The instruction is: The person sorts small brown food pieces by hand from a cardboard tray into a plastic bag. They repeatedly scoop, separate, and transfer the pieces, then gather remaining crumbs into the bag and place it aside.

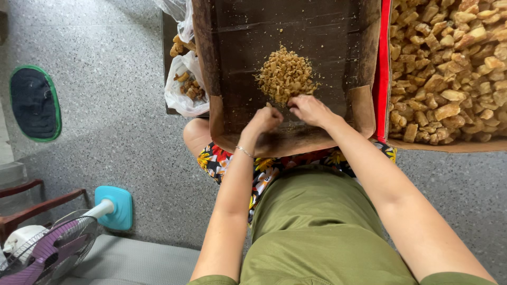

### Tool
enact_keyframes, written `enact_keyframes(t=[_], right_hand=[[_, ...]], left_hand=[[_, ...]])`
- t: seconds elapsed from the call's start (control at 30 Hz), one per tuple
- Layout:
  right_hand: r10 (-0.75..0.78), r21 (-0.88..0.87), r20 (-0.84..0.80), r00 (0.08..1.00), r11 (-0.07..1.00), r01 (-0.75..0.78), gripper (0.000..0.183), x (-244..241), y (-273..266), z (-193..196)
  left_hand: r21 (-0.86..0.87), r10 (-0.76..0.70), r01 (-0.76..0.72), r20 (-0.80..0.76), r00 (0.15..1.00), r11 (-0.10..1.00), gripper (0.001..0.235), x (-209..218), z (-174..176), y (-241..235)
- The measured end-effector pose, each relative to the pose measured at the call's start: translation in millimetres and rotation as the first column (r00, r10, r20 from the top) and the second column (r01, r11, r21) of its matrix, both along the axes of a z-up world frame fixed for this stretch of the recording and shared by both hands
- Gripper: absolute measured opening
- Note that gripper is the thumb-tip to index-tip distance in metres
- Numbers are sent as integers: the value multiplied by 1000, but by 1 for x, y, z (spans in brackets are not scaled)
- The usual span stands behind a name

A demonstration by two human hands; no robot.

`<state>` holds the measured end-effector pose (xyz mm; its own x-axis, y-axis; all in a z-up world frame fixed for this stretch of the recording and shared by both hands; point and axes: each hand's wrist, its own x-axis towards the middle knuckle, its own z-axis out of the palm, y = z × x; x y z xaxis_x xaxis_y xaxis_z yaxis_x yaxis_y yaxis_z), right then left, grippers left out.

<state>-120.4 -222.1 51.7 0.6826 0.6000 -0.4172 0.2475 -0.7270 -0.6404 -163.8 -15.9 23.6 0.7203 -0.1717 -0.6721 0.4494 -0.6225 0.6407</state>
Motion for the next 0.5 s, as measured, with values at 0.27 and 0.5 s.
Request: enact_keyframes(t=[0.27, 0.5], right_hand=[[-452, 159, -53, 890, 876, 454, 33, 27, -33, 31], [-432, -168, -2, 902, 889, 425, 102, 54, -50, -12]], left_hand=[[-135, 477, -468, 435, 764, 873, 35, 24, 21, 31], [-8, 270, -307, 500, 823, 952, 62, 18, -24, 16]])
